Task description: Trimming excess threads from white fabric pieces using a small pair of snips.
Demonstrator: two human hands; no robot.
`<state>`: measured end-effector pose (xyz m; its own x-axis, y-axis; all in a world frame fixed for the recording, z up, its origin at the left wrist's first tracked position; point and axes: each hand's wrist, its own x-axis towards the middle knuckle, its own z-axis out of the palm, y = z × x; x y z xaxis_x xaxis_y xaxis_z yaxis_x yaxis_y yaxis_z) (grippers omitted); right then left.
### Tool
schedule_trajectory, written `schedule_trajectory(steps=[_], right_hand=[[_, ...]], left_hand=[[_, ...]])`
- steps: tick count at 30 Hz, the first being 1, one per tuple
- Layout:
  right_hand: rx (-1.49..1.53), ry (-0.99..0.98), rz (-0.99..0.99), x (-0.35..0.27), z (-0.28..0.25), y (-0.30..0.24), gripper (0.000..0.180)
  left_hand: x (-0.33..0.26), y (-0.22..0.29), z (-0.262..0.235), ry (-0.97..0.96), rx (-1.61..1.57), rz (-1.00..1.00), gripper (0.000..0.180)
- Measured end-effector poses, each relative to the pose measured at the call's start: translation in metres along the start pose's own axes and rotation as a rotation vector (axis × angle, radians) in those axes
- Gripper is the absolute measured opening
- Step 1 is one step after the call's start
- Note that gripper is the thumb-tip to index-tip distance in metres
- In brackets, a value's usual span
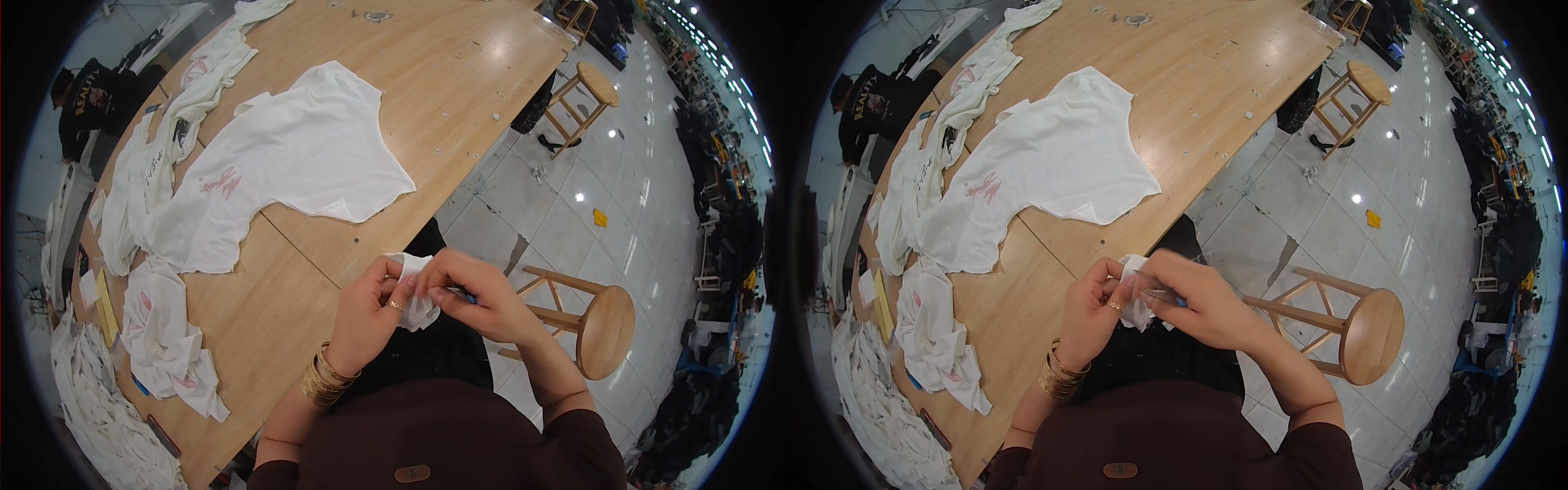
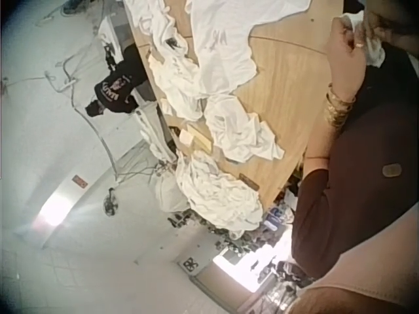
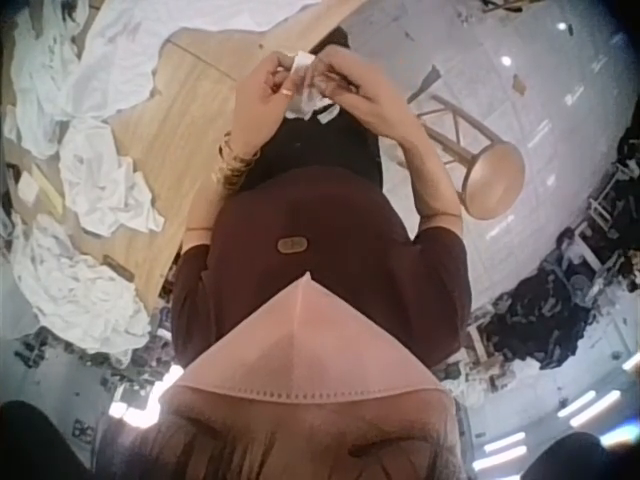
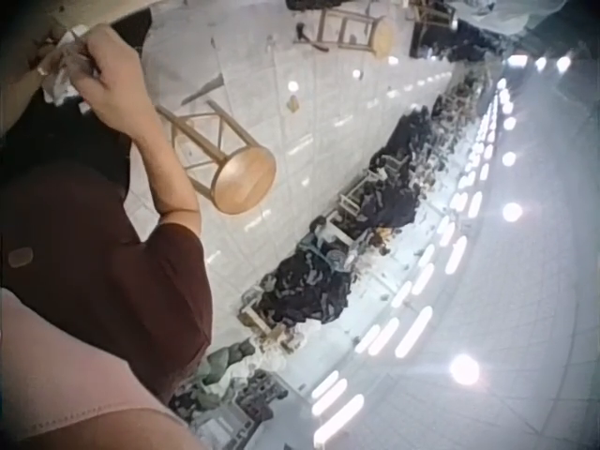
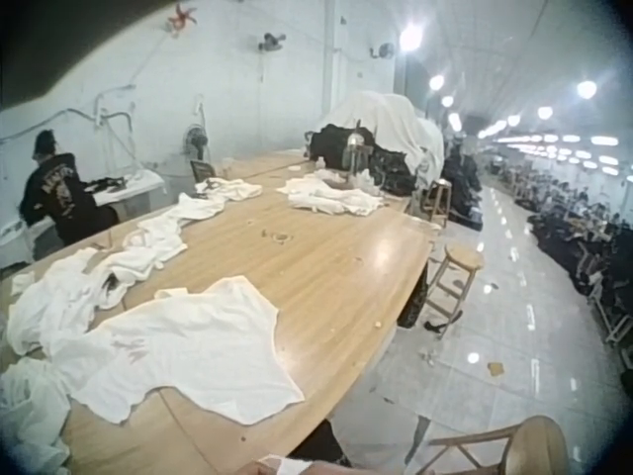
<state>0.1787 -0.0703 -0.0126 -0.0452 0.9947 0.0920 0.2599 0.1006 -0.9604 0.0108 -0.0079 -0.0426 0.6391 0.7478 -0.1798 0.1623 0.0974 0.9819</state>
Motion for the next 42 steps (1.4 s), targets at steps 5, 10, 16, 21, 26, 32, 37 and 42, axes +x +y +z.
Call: schedule_trajectory(steps=[5, 10, 16, 21, 26, 32, 37, 42], right_hand=[[0.225, -0.164, 0.247, -0.003, -0.006, 0.008, 0.007], [0.054, -0.165, 0.159, -0.001, -0.003, 0.003, 0.010], [-0.118, -0.238, 0.157, 0.000, -0.012, 0.002, 0.014], [-0.257, -0.212, -0.064, -0.004, -0.006, -0.007, 0.025], [-0.300, -0.054, 0.130, -0.003, -0.013, -0.013, 0.025], [-0.468, -0.108, 0.021, -0.003, -0.011, 0.005, 0.022], [-0.456, -0.143, -0.007, -0.001, -0.015, 0.005, 0.016], [-0.040, -0.113, -0.082, 0.003, -0.014, 0.006, 0.007]], left_hand=[[0.002, -0.002, -0.002, 0.001, 0.109, 0.001, 0.016], [0.006, -0.007, -0.008, -0.172, -0.086, -0.119, 0.020], [0.008, -0.001, -0.025, -0.377, -0.081, -0.217, 0.024], [0.010, 0.002, -0.021, -0.278, 0.060, -0.039, 0.022], [0.009, 0.000, -0.024, -0.200, -0.092, -0.130, 0.023], [0.006, -0.001, -0.023, -0.220, -0.127, -0.154, 0.024], [0.005, -0.001, -0.028, -0.225, -0.110, -0.154, 0.024], [0.000, 0.004, -0.028, -0.245, -0.094, -0.106, 0.024]])
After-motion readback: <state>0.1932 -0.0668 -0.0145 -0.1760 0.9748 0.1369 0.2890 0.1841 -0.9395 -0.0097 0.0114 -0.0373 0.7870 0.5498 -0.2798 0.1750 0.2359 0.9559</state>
